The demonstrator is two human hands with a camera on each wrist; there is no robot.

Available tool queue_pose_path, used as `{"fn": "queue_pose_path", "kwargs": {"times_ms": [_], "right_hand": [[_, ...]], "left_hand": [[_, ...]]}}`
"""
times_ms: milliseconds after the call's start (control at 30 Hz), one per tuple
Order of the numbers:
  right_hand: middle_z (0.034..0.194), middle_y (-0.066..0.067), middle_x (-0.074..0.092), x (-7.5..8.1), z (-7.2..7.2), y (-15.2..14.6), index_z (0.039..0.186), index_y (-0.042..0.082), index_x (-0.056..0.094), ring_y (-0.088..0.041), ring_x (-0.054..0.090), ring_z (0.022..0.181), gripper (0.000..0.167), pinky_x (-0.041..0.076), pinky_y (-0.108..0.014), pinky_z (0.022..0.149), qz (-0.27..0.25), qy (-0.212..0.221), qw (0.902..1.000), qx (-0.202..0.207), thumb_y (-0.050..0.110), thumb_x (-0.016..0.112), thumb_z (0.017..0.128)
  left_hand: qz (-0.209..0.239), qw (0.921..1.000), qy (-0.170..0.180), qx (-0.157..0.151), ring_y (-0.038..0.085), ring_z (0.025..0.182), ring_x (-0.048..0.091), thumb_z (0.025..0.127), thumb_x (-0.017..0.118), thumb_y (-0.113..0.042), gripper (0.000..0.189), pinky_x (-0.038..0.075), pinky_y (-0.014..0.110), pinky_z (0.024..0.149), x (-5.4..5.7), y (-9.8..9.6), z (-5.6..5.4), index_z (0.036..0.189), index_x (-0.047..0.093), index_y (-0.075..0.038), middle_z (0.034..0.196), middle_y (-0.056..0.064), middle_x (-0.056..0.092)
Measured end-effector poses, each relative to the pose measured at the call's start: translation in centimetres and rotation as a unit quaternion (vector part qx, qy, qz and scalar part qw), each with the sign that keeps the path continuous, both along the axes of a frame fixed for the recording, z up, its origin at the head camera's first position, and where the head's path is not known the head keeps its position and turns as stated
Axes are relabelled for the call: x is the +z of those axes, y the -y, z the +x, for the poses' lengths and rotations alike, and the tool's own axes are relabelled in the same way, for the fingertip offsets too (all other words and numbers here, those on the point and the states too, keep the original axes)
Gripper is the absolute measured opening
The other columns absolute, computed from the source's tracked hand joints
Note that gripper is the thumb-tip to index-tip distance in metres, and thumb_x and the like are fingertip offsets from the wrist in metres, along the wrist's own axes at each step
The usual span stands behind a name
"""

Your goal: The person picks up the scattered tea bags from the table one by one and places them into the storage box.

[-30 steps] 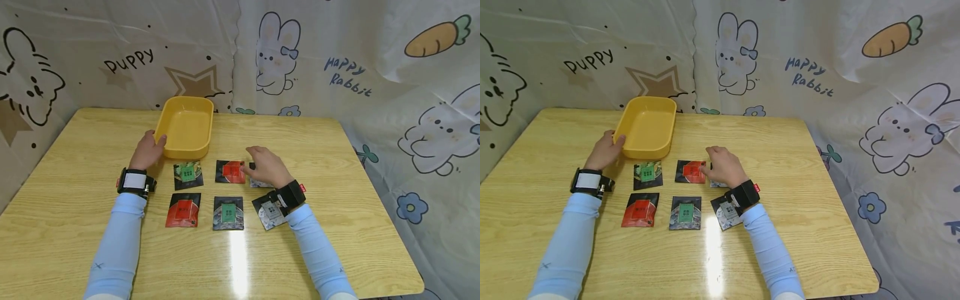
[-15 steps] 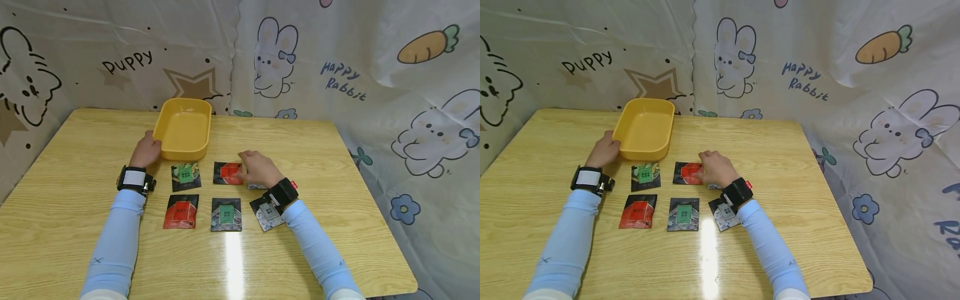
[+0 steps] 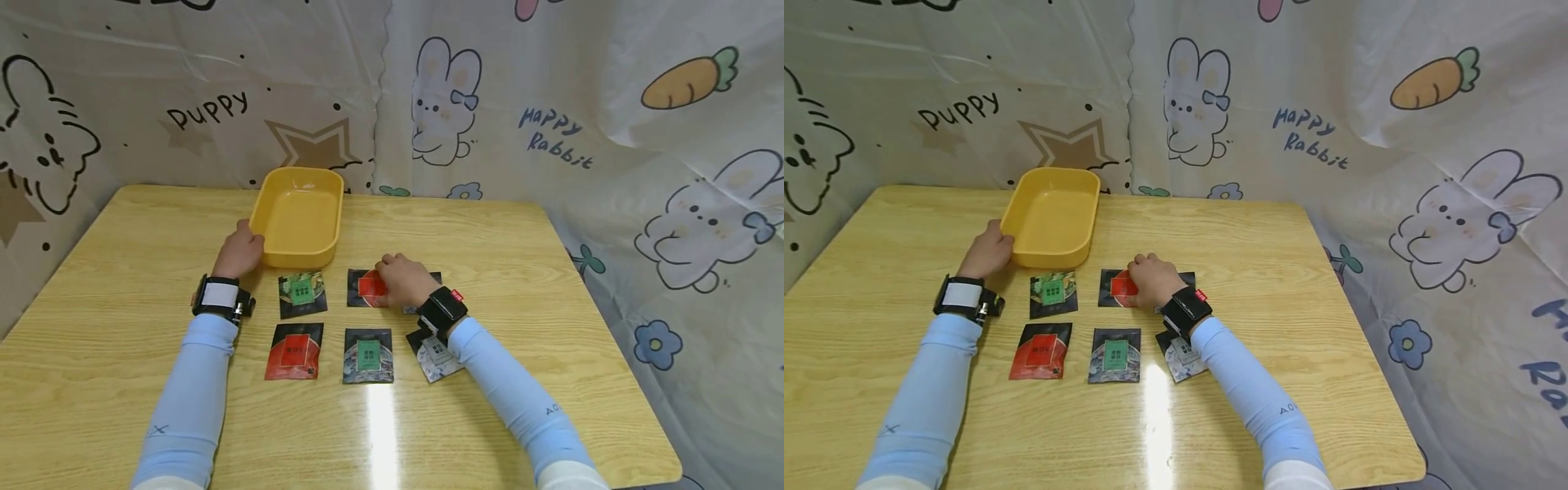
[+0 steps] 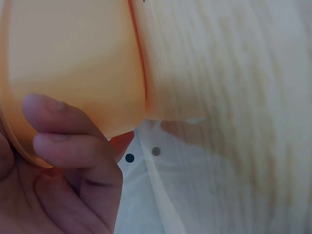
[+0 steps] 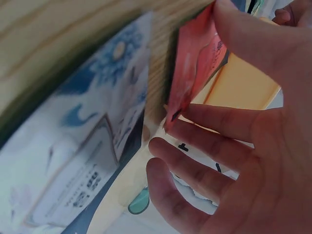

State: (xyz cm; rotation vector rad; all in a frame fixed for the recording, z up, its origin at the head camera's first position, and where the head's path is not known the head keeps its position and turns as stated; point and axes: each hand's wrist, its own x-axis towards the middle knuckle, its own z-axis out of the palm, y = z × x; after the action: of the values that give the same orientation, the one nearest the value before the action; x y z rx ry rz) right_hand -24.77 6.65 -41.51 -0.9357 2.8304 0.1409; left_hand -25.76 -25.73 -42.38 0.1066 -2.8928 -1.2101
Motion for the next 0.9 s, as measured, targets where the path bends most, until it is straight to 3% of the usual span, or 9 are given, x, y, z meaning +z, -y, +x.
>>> {"fn": "queue_pose_path", "kwargs": {"times_ms": [167, 367, 567, 733, 800, 900], "right_hand": [[0.117, -0.006, 0.054, 0.5, -0.3, 0.4, 0.13, 0.011, 0.058, -0.022, 0.049, 0.1, 0.066, 0.05, -0.034, 0.075, -0.011, -0.004, 0.9999, 0.011, 0.051, 0.075, 0.079], [0.114, -0.006, 0.057, 0.5, -0.3, 0.4, 0.132, 0.013, 0.055, -0.022, 0.044, 0.097, 0.072, 0.047, -0.032, 0.073, -0.01, 0.006, 0.9999, 0.01, 0.052, 0.078, 0.075], [0.085, -0.004, 0.059, 0.8, -0.7, 0.2, 0.111, 0.008, 0.057, -0.017, 0.05, 0.072, 0.043, 0.039, -0.027, 0.059, -0.08, 0.104, 0.9914, 0.004, 0.039, 0.074, 0.086], [0.078, -0.002, 0.056, 0.9, -1.1, -0.2, 0.112, 0.007, 0.051, -0.014, 0.049, 0.061, 0.028, 0.038, -0.025, 0.056, -0.191, 0.18, 0.965, 0.009, 0.026, 0.064, 0.095], [0.077, -0.003, 0.058, 0.9, -1.3, -0.5, 0.116, 0.006, 0.049, -0.014, 0.05, 0.058, 0.028, 0.039, -0.025, 0.054, -0.254, 0.206, 0.945, 0.007, 0.023, 0.06, 0.097], [0.073, -0.003, 0.057, 1.3, -1.4, -0.8, 0.115, 0.005, 0.05, -0.016, 0.049, 0.056, 0.023, 0.039, -0.026, 0.053, -0.354, 0.235, 0.9053, -0.005, 0.019, 0.057, 0.099]], "left_hand": [[0.005, 1.0, -0.004, 0.005, 0.036, 0.084, 0.049, 0.101, 0.025, -0.019, 0.052, 0.037, 0.039, 0.067, 0.4, 0.1, 0.0, 0.14, 0.024, 0.015, 0.099, 0.024, 0.048], [0.007, 1.0, 0.006, 0.0, 0.036, 0.083, 0.049, 0.101, 0.026, -0.019, 0.052, 0.038, 0.039, 0.067, 0.2, 0.1, 0.2, 0.14, 0.023, 0.015, 0.101, 0.025, 0.049], [0.008, 0.9999, 0.008, -0.002, 0.035, 0.082, 0.05, 0.101, 0.026, -0.019, 0.052, 0.039, 0.039, 0.067, 0.1, 0.0, 0.4, 0.14, 0.023, 0.016, 0.099, 0.025, 0.049], [0.007, 1.0, 0.005, -0.001, 0.034, 0.082, 0.05, 0.102, 0.026, -0.019, 0.051, 0.039, 0.038, 0.067, 0.0, 0.0, 0.3, 0.139, 0.023, 0.015, 0.099, 0.024, 0.049], [0.004, 1.0, 0.003, -0.002, 0.034, 0.083, 0.05, 0.102, 0.026, -0.019, 0.051, 0.039, 0.038, 0.067, -0.1, 0.1, 0.2, 0.14, 0.024, 0.015, 0.099, 0.024, 0.049], [0.005, 1.0, 0.001, -0.002, 0.034, 0.083, 0.05, 0.102, 0.026, -0.019, 0.052, 0.039, 0.039, 0.068, -0.3, 0.1, 0.2, 0.141, 0.022, 0.015, 0.1, 0.024, 0.049]]}}
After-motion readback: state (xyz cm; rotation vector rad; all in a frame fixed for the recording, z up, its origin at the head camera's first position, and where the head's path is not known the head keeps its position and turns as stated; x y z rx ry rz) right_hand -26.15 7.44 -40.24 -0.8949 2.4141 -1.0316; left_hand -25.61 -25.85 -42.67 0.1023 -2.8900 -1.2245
